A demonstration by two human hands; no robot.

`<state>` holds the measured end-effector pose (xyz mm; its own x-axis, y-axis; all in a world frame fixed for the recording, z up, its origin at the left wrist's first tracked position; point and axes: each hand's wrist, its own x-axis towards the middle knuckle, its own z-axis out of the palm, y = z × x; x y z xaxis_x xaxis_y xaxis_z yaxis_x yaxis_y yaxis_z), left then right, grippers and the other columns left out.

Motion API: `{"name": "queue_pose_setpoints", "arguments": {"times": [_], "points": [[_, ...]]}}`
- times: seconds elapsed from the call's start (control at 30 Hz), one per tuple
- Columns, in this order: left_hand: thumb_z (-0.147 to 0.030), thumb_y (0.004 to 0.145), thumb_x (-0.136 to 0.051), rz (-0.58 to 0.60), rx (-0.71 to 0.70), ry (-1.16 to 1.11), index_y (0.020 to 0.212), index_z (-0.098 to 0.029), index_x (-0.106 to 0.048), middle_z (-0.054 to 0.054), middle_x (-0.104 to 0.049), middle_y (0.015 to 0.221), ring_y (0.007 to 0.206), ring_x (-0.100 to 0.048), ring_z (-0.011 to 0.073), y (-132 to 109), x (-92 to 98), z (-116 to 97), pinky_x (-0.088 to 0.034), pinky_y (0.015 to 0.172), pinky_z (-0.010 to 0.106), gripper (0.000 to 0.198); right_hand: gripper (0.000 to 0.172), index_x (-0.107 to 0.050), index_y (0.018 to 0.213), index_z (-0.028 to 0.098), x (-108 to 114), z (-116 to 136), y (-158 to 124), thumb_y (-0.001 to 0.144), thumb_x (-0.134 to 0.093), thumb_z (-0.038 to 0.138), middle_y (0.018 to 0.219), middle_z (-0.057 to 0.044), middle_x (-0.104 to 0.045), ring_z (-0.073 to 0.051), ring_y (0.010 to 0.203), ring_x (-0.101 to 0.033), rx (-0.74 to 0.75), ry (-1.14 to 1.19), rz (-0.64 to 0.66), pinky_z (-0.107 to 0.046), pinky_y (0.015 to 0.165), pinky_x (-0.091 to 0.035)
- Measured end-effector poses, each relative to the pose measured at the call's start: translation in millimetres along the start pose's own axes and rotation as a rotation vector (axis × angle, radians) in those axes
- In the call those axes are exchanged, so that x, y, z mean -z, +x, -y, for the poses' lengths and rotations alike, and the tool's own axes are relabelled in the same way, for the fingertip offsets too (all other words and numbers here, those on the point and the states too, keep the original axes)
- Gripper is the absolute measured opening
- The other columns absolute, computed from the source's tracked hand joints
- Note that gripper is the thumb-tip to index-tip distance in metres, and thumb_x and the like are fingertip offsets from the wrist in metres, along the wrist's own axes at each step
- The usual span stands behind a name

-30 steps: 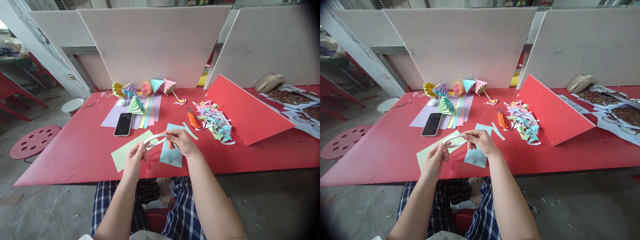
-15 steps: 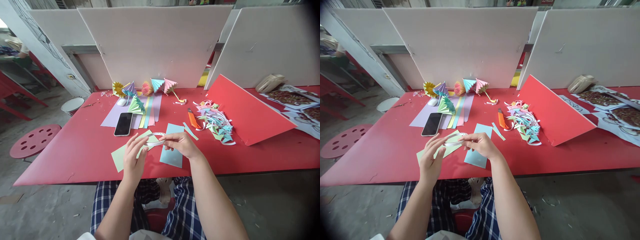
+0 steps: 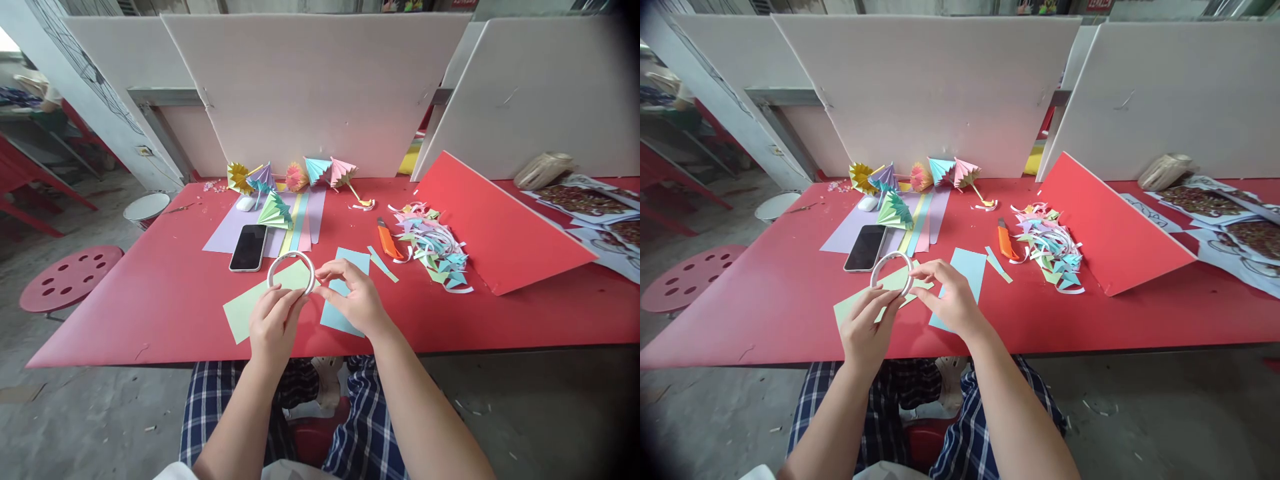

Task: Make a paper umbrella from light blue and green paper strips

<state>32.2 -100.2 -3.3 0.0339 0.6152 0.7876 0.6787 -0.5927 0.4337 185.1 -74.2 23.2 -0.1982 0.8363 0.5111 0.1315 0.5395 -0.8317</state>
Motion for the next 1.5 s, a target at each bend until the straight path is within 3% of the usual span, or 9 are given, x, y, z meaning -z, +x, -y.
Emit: {"name": "queue_pose_setpoints", "arguments": {"times": [0.3, 0.63, 0.83, 1.1, 1.33, 1.5], "points": [[-0.018, 0.076, -0.059, -0.005, 0.056, 0.012, 0.086, -0.02, -0.066, 0.002, -0.064, 0.074, 0.066, -0.059, 0.0125, -1.4, 0.1, -0.1, -0.048, 0.063, 0.023, 0.012, 0.01, -0.054, 0.088, 0.025, -8.2, 0.7, -0.1, 0.079, -0.054, 0.02, 0.083, 0.0, -0.059, -0.014, 0.081, -0.056, 0.088, -0.153, 0.008, -0.031, 0.075, -0.046], [-0.02, 0.077, -0.058, 0.02, 0.1, -0.009, 0.084, -0.02, -0.067, 0.002, -0.064, 0.073, 0.068, -0.059, 0.0135, -1.2, 0.8, -1.1, -0.048, 0.064, 0.024, 0.011, 0.013, -0.053, 0.092, 0.025, -7.7, 0.3, -0.9, 0.081, -0.05, 0.019, 0.081, 0.0, -0.056, -0.013, 0.076, -0.055, 0.06, -0.157, 0.056, -0.031, 0.074, -0.046], [-0.02, 0.077, -0.058, 0.002, 0.141, 0.006, 0.083, -0.021, -0.066, 0.002, -0.064, 0.073, 0.067, -0.059, 0.0129, -0.5, 0.1, -3.2, -0.049, 0.064, 0.024, 0.01, 0.012, -0.054, 0.088, 0.026, -10.9, -0.9, 0.3, 0.079, -0.054, 0.018, 0.086, -0.001, -0.058, -0.015, 0.085, -0.054, 0.144, -0.188, -0.015, -0.032, 0.076, -0.046], [-0.017, 0.076, -0.059, -0.016, 0.141, -0.009, 0.083, -0.02, -0.067, 0.001, -0.063, 0.073, 0.067, -0.059, 0.0121, 0.7, 0.6, -4.5, -0.047, 0.064, 0.023, 0.011, 0.012, -0.055, 0.087, 0.025, -15.7, -2.4, 0.2, 0.08, -0.052, 0.015, 0.083, -0.001, -0.06, -0.015, 0.083, -0.055, 0.194, -0.189, -0.035, -0.031, 0.074, -0.047], [-0.017, 0.077, -0.058, -0.01, 0.226, -0.011, 0.082, -0.019, -0.066, 0.0, -0.062, 0.072, 0.065, -0.058, 0.0098, 1.2, 2.0, -9.3, -0.043, 0.049, 0.017, 0.01, 0.014, -0.056, 0.087, 0.025, -19.0, -3.9, -0.9, 0.08, -0.052, 0.014, 0.081, -0.001, -0.06, -0.014, 0.079, -0.056, 0.228, -0.218, -0.081, -0.029, 0.071, -0.047], [-0.016, 0.076, -0.059, -0.021, 0.209, 0.004, 0.081, -0.017, -0.066, 0.001, -0.063, 0.072, 0.066, -0.058, 0.0092, 1.2, 1.1, -9.9, -0.042, 0.047, 0.015, 0.009, 0.014, -0.055, 0.09, 0.025, -16.3, -0.8, -0.6, 0.08, -0.053, 0.015, 0.079, 0.0, -0.058, -0.014, 0.079, -0.054, 0.152, -0.183, -0.008, -0.03, 0.073, -0.046]]}}
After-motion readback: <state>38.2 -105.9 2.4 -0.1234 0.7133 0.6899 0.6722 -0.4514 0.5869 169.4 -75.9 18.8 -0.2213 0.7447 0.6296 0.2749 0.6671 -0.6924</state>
